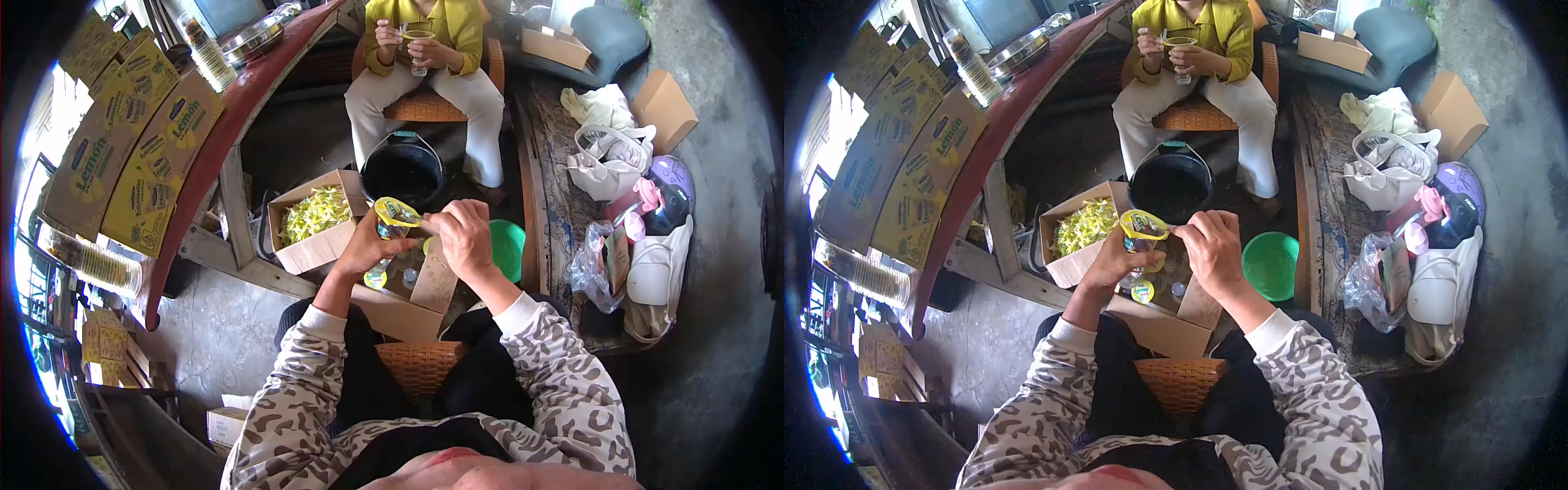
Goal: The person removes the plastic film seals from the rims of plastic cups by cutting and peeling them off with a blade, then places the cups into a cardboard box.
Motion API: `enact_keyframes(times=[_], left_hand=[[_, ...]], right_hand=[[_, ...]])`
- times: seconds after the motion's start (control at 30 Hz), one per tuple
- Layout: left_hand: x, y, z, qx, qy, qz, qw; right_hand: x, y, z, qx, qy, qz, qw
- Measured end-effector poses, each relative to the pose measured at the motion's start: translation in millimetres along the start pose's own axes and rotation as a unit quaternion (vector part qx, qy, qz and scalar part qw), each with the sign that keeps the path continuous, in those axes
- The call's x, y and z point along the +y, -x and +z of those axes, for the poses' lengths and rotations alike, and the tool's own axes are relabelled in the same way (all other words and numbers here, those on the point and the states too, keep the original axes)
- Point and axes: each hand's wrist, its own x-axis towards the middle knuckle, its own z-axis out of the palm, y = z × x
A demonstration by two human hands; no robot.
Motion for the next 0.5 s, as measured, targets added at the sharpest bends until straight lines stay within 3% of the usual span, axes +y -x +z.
enact_keyframes(times=[0.07, 0.2, 0.37, 0.43, 0.5], left_hand=[[-3.0, 0.2, -0.3, 0.016, 0.017, 0.004, 1.0], [-9.2, 1.2, -4.9, -0.045, 0.053, -0.039, 0.997], [-15.7, -1.5, -9.2, -0.061, 0.09, -0.068, 0.992], [-20.7, -5.8, -4.2, -0.028, 0.055, 0.023, 0.998], [-18.9, -8.3, -6.1, -0.023, 0.005, 0.038, 0.999]], right_hand=[[-0.4, -0.9, -6.8, 0.01, 0.025, -0.032, 0.999], [-3.0, 3.1, 0.3, -0.012, 0.058, -0.056, 0.997], [-1.4, -0.1, 6.8, 0.012, -0.04, 0.06, 0.997], [0.2, 1.4, 7.7, 0.015, -0.061, 0.117, 0.991], [1.3, 2.4, 4.5, 0.013, -0.05, 0.107, 0.993]])
